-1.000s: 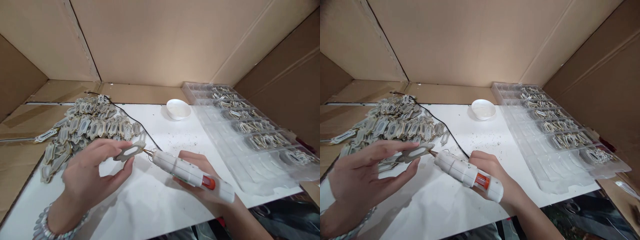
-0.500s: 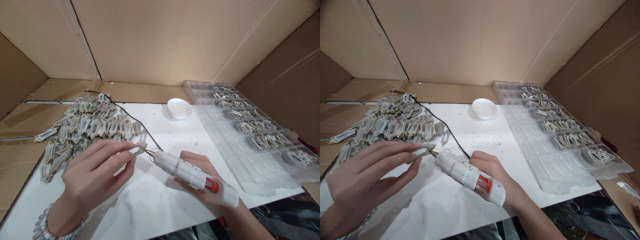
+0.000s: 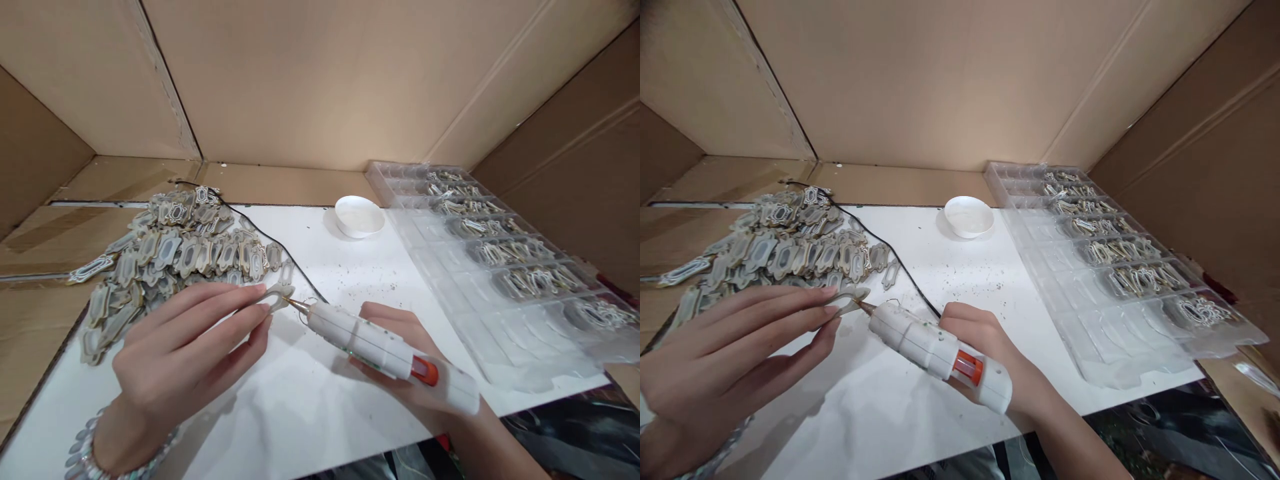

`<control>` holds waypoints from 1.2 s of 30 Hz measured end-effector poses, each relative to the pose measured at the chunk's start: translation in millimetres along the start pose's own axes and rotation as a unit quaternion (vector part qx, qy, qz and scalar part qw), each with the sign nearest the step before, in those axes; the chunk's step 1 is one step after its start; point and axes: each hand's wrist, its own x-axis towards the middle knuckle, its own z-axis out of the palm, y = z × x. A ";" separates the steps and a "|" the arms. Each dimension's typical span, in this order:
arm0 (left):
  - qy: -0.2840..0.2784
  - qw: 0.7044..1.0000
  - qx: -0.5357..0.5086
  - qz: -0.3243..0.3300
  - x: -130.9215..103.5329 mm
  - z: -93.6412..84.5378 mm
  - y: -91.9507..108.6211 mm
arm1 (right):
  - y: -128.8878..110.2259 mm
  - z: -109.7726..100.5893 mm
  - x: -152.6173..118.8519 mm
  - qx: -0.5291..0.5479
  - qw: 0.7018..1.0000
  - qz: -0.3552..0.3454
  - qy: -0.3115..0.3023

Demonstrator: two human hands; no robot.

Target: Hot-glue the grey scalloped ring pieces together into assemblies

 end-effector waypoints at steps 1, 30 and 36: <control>-0.004 1.000 0.000 0.014 -0.2 -0.8 -1.4 | 0.1 0.1 -0.2 0.001 1.000 0.000 0.000; 0.052 0.993 0.047 0.098 -16.4 10.0 -3.8 | -0.6 3.4 4.4 0.000 1.000 0.006 0.003; 0.044 0.994 0.045 0.089 -14.5 7.1 -1.6 | 0.3 3.9 2.6 0.007 1.000 0.012 0.006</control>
